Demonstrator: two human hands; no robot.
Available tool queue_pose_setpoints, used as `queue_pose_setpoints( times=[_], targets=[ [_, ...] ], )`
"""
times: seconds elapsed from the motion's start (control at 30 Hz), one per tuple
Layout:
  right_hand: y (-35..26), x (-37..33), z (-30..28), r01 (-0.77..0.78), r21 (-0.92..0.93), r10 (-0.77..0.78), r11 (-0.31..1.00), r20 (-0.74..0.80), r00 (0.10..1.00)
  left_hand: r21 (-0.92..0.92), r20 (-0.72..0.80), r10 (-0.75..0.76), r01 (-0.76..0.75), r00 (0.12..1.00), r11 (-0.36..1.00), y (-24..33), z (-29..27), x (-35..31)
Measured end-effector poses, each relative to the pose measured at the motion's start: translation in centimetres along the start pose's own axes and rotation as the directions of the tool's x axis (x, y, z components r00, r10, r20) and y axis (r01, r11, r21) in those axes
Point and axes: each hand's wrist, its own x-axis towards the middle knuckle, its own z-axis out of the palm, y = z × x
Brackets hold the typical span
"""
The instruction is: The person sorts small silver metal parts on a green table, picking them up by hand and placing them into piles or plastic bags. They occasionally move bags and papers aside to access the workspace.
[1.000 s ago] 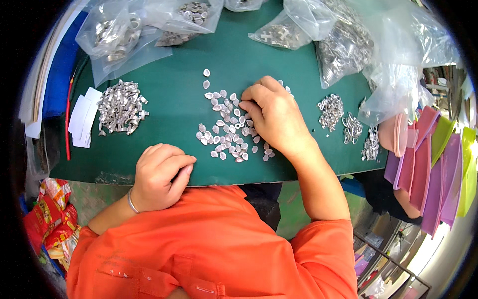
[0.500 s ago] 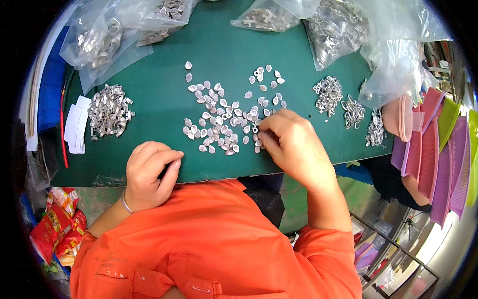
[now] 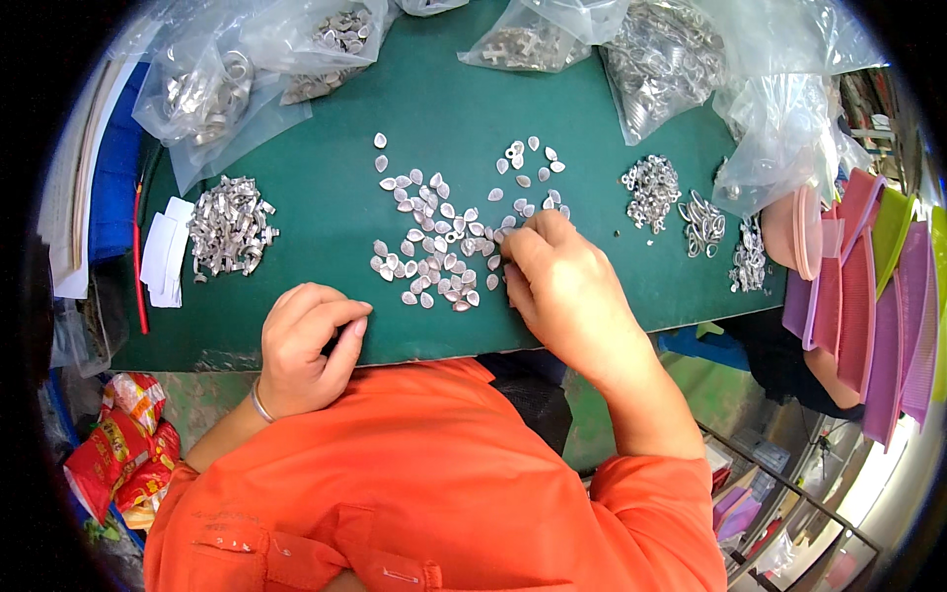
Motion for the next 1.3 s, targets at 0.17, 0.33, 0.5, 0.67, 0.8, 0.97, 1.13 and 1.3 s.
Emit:
queue_pose_setpoints(
  times=[0.17, 0.33, 0.5, 0.67, 0.8, 0.97, 1.13, 1.3],
  targets=[
    [0.0, 0.6, -0.3, -0.040, 0.076, 0.046, 0.996, -0.072, 0.996, -0.005, 0.008, -0.002, 0.002, 1.000, 1.000, -0.1, 0.0, -0.1],
    [-0.1, 1.7, -0.1, 0.019, 0.328, 0.012, 0.945, -0.093, 0.996, -0.006, 0.017, -0.007, 0.007, 1.000, 1.000, 0.0, -0.2, 0.0],
    [0.2, 2.0, 0.2, -0.023, 0.352, 0.062, 0.936, -0.099, 0.993, -0.013, 0.016, -0.007, 0.007, 1.000, 1.000, -0.1, -0.3, -0.2],
    [-0.4, 2.5, 1.1, 0.166, 0.167, -0.149, 0.972, -0.105, 0.983, -0.015, 0.031, -0.019, 0.019, 0.999, 1.000, 0.1, -0.1, 0.1],
    [-0.3, 2.7, 2.9, 0.182, 0.028, -0.179, 0.983, -0.076, 0.981, -0.009, 0.023, -0.020, 0.020, 1.000, 1.000, 0.4, -0.2, 0.3],
    [0.2, 2.2, 2.2, 0.182, 0.272, -0.119, 0.945, -0.233, 0.965, -0.001, 0.041, -0.060, 0.060, 0.997, 0.998, 0.6, 0.0, 0.1],
    [3.5, 1.0, -1.6, -0.004, 0.121, 0.053, 0.993, -0.409, 0.911, -0.007, 0.059, -0.020, 0.021, 0.998, 1.000, 0.5, 0.1, 0.2],
    [10.5, -0.7, -5.5, -0.262, 0.021, 0.217, 0.965, -0.628, 0.747, -0.013, 0.067, -0.013, 0.014, 0.998, 1.000, 0.6, 0.0, 0.3]
  ],
)
